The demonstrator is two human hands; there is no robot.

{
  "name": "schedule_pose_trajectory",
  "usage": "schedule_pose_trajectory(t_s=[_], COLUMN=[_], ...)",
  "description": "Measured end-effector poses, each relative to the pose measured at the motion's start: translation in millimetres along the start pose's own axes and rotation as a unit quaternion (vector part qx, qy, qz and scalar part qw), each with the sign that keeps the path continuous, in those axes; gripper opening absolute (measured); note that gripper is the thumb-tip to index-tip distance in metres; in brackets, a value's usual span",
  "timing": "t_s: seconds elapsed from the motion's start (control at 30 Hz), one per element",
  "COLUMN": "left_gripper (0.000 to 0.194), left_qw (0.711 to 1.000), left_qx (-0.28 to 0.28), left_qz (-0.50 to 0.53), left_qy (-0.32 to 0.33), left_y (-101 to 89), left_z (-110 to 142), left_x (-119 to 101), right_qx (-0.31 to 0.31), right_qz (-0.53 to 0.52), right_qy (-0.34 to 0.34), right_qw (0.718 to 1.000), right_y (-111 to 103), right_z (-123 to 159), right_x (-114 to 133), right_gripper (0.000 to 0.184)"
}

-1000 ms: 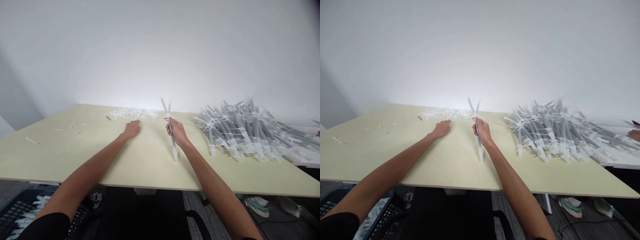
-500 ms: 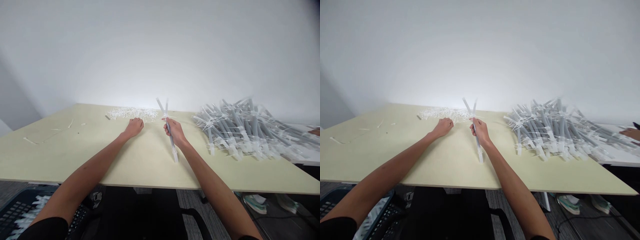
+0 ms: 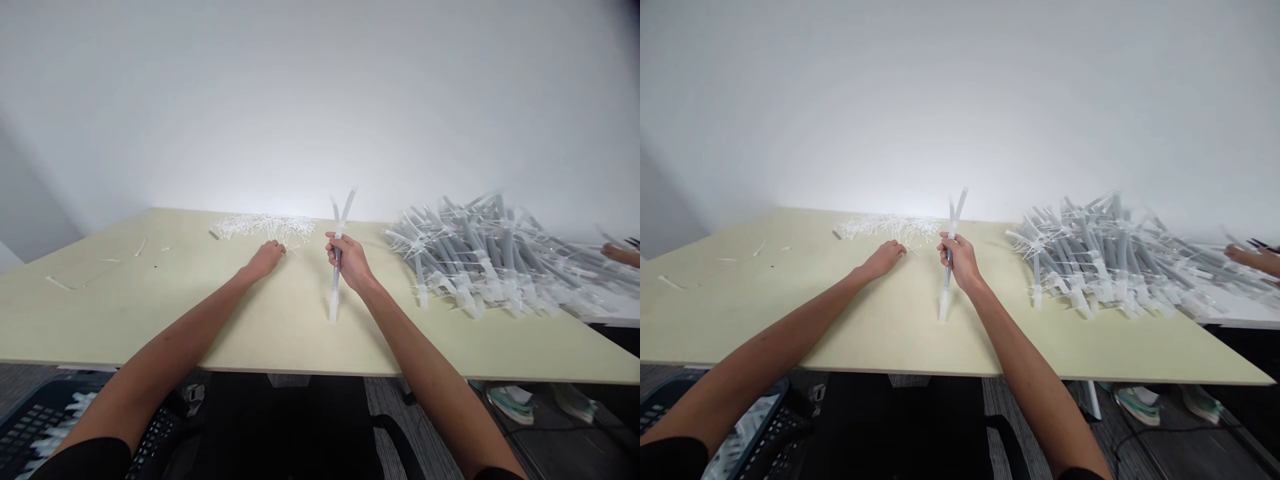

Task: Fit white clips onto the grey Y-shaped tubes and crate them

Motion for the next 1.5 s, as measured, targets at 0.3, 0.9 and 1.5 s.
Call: schedule_pose_trajectory(t_s=[0.3, 0.9, 1.5], left_gripper=[0.023, 0.007, 0.026], left_qw=[0.999, 0.689, 0.706], left_qx=[0.002, -0.083, 0.09], left_qz=[-0.006, 0.573, 0.655], left_qy=[-0.051, -0.435, -0.253], left_y=[0.4, -20.3, -33.9], left_z=[0, 1, 15], left_x=[3, -24, -104], right_qx=[-0.006, -0.011, -0.015], right_qz=[0.009, -0.013, 0.023], right_qy=[0.004, 0.002, -0.034], right_qw=[1.0, 1.0, 0.999], right_y=[1, 0, 5], right_z=[0, 0, -1], right_x=[1, -3, -10], right_gripper=[0.027, 0.028, 0.033])
Point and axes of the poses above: each hand's wrist, its own z-axis away from the middle knuckle, its own y-axis out of the palm, x = y × z, the point moved 3 cm from there along -z, towards the middle knuckle, and after that the axes turned 13 degrees about -x, right-handed, at the moved point
